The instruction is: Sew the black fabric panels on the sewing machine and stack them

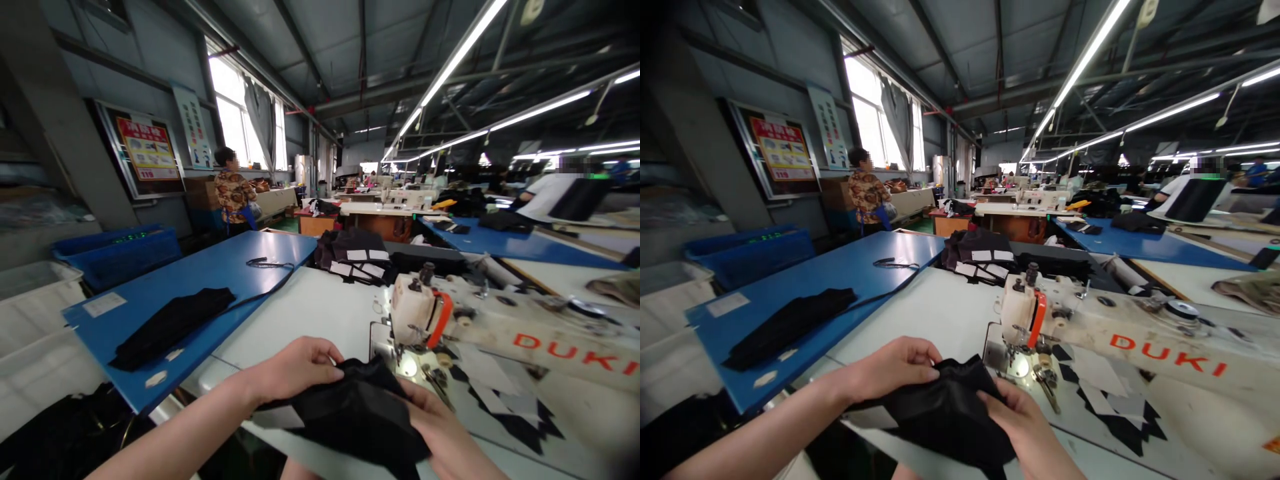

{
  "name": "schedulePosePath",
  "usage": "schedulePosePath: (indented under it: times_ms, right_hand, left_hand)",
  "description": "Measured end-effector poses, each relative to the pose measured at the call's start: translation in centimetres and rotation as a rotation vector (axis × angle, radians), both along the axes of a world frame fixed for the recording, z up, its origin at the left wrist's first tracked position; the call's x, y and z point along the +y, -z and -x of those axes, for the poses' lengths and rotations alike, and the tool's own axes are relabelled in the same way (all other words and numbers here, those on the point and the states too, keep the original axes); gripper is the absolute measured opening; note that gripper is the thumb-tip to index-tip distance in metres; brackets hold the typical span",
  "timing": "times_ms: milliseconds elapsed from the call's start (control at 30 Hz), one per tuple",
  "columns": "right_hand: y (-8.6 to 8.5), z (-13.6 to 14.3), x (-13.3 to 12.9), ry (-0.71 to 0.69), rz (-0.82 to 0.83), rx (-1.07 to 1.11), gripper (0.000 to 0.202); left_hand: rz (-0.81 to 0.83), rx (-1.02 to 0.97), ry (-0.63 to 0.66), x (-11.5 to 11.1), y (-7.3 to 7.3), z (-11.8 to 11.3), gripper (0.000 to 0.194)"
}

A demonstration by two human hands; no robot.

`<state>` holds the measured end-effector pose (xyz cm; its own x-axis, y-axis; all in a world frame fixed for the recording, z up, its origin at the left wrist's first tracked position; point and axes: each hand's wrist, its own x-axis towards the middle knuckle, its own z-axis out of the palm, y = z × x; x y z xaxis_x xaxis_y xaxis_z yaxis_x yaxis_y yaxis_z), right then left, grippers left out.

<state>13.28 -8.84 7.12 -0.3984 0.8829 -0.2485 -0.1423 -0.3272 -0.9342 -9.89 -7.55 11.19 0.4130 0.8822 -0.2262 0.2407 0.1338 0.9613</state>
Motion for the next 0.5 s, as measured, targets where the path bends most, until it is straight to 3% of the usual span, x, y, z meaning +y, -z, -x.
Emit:
schedulePosePath:
  times_ms: [100, 233, 367, 500]
  right_hand:
    - [-0.3, 0.1, -0.3, 0.149, 0.121, 0.022, 0.036]
    - [0.5, 0.2, -0.1, 0.228, 0.137, -0.008, 0.039]
    - [2.5, 0.1, 0.8, 0.253, 0.105, -0.064, 0.038]
    - [3.7, 0.1, 1.6, 0.247, 0.055, -0.140, 0.038]
  left_hand:
    - [0.098, -0.074, 0.014, 0.5, -0.7, 0.5, 0.034]
    - [0.153, -0.045, 0.051, 1.3, -0.1, 1.8, 0.038]
    - [0.268, -0.016, 0.108, 1.6, 2.5, 3.9, 0.046]
    - [0.288, 0.107, 0.160, 1.2, 6.1, 4.9, 0.071]
